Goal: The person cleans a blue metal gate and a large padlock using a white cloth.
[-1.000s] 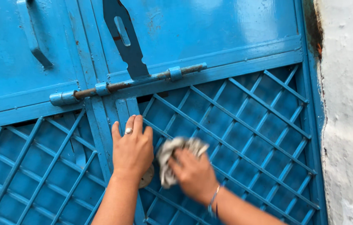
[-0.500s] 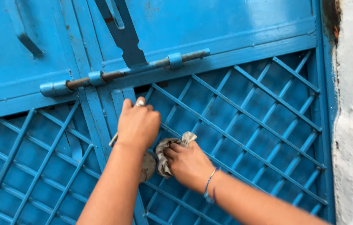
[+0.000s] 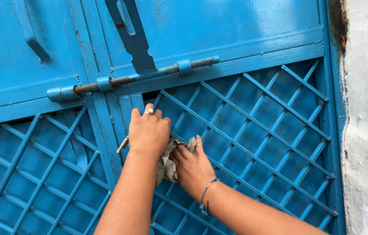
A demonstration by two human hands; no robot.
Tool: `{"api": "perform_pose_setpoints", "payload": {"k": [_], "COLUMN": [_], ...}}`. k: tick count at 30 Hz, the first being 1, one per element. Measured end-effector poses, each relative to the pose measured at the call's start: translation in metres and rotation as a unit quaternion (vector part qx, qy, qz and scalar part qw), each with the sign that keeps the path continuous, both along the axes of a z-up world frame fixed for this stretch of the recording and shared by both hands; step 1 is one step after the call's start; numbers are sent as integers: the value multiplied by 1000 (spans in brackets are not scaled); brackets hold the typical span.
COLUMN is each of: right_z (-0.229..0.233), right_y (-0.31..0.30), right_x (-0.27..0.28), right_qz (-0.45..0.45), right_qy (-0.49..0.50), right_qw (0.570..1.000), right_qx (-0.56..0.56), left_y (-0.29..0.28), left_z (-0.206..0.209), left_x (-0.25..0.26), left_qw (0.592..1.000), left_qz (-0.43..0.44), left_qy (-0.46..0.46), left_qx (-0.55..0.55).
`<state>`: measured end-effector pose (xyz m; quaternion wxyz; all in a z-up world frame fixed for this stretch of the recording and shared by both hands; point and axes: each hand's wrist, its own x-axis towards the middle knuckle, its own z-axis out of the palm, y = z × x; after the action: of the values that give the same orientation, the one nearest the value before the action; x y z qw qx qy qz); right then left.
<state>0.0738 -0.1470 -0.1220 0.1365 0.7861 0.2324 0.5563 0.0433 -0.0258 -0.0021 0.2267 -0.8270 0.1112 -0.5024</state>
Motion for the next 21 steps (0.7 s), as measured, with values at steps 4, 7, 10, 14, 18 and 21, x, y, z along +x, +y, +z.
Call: {"api": "perform_pose_setpoints", "payload": {"k": [4,7,10,14,18,21], "right_z": [-3,-5,-4,9,7,10], "right_y": [5,-1,-14,-18,-62,-88], "right_x": [-9,-18,-27,-23,-31,-51], "right_qz": [20,31,87,87,311,313], "right_qy": [-5,67,97,164,50,-16], "right_qw": [999,997,991,982,942,909], "right_qx": [31,17,29,19,112,274], "left_y": [1,2,1,7,24,24], "left_z": [-1,-7,-20,-46,-40,-35], "left_x": [5,10,12,-3,-18,-21], "left_qw": [1000,999,996,938,877,939], "left_qz": [-10,-34,-70,-298,-426,-294], "left_qy": [-10,-29,-44,-156,-47,36], "left_qx": [2,-10,-39,-81,-217,-177]}}
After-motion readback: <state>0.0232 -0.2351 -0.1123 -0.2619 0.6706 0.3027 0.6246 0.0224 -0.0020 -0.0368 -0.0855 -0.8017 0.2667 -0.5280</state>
